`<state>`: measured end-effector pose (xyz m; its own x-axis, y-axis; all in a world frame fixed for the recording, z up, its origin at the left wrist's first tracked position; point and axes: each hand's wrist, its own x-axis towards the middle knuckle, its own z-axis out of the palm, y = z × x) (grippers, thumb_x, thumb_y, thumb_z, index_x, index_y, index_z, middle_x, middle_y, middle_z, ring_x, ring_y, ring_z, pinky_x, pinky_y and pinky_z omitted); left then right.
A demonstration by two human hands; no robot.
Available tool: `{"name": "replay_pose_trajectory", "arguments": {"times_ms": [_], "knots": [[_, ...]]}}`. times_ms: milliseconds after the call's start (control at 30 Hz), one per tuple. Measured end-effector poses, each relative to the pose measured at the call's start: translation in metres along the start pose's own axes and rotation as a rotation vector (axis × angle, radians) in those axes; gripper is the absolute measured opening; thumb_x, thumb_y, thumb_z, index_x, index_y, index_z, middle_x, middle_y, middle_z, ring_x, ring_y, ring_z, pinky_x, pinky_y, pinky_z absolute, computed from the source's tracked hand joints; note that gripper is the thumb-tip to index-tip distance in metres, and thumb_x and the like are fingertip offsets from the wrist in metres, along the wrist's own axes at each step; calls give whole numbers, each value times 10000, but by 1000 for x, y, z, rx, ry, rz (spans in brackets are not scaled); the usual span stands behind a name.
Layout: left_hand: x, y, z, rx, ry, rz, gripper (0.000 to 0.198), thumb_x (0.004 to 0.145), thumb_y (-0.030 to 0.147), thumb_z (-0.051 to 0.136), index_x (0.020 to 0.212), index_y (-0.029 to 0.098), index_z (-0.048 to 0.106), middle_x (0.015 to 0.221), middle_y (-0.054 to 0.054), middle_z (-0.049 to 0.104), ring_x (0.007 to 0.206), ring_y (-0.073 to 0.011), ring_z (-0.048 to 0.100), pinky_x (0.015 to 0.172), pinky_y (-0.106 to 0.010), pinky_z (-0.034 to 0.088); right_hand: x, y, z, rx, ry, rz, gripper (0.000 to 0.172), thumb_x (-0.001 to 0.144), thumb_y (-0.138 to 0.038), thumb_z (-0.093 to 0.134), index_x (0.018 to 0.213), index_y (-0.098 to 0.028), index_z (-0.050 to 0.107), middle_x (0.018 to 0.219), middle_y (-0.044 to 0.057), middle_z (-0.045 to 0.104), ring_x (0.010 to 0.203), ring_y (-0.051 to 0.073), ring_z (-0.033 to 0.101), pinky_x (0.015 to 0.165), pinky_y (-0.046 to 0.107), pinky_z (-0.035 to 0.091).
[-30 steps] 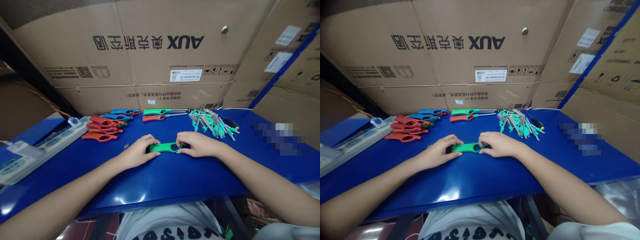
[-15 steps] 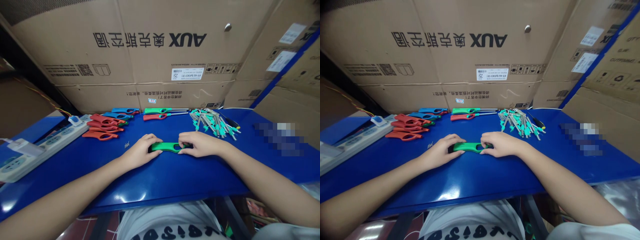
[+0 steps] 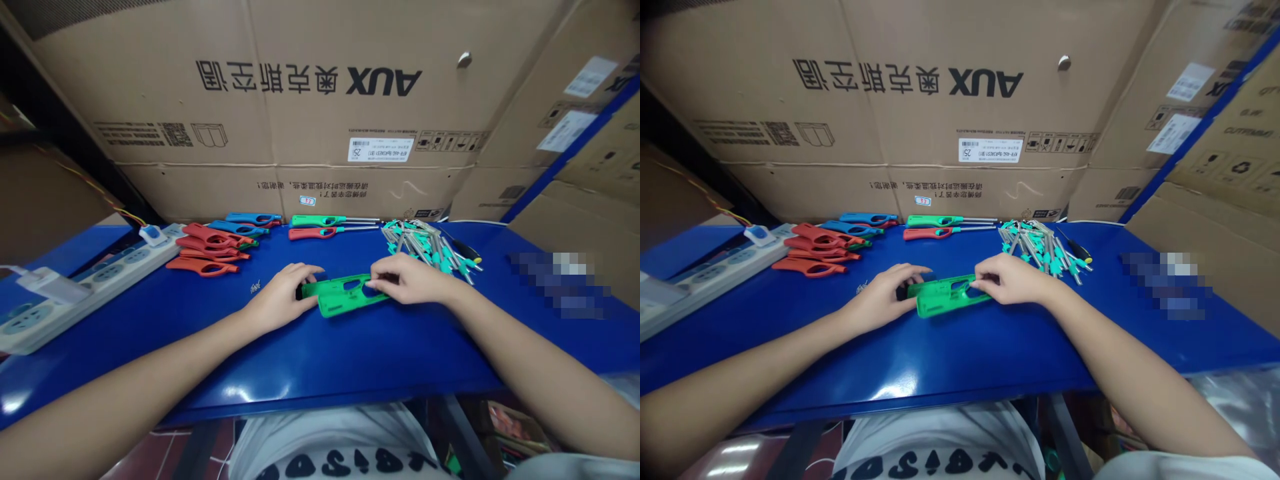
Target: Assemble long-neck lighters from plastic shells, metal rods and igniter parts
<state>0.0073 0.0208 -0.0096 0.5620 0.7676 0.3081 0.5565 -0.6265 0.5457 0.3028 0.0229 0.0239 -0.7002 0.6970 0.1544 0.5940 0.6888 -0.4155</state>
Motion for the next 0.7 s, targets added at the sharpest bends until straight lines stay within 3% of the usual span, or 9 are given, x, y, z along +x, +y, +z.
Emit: {"name": "replay_pose_trajectory", "arguments": {"times_ms": [100, 167, 233, 333, 467, 567, 700], "knots": [[1, -2, -1, 5, -6, -6, 461, 846, 432, 746, 1235, 206, 643, 1010, -57, 681, 889, -222, 630, 843, -369, 532, 3, -3, 8, -35, -152, 4, 418, 953, -408, 560, 610, -186, 474, 570, -34, 456, 522, 98, 405, 541, 244, 276], [1, -1, -2, -12, -8, -19, 502, 853, 492, 733, 1251, 202, 635, 1024, -59, 671, 825, -200, 621, 778, -340, 544, 5, -5, 11, -104, -169, 24, 488, 941, -484, 587, 584, -184, 445, 551, -39, 445, 516, 96, 395, 541, 249, 254], [0, 3, -5, -2, 7, -12, 505, 887, 524, 686, 1267, 197, 626, 1060, -67, 665, 844, -198, 622, 787, -338, 548, 6, -5, 11, -167, -120, 31, 525, 931, -566, 585, 593, -182, 466, 575, -28, 483, 536, 102, 420, 550, 252, 254], [-3, 14, -11, 93, 16, 74, 429, 962, 509, 590, 1244, 191, 646, 1131, -84, 659, 1004, -232, 613, 922, -392, 517, 4, 2, 1, -275, 29, 84, 526, 978, -582, 489, 638, -183, 533, 649, 7, 573, 598, 128, 490, 583, 263, 293], [-9, 32, -16, 156, -105, 229, 416, 943, 524, 618, 1196, 199, 681, 1200, -93, 654, 1132, -261, 591, 1001, -419, 481, -3, 23, -14, -468, 234, 338, 326, 980, -466, 511, 871, -197, 662, 879, 56, 714, 793, 202, 630, 641, 283, 353], [-13, 40, -15, 132, -214, 283, 488, 916, 554, 643, 1259, 207, 646, 1264, -100, 654, 1179, -273, 598, 1023, -423, 479, -5, 39, -18, -625, 200, 475, 305, 961, -445, 532, 1031, -180, 666, 1059, 113, 719, 915, 266, 657, 695, 316, 399], [-16, 39, -11, 138, -256, 298, 481, 928, 496, 648, 1311, 209, 605, 1295, -100, 643, 1200, -274, 592, 1032, -422, 483, -4, 51, -14, -641, 117, 595, 381, 983, -480, 464, 1051, -149, 640, 1078, 157, 713, 984, 319, 654, 770, 370, 437]]}}
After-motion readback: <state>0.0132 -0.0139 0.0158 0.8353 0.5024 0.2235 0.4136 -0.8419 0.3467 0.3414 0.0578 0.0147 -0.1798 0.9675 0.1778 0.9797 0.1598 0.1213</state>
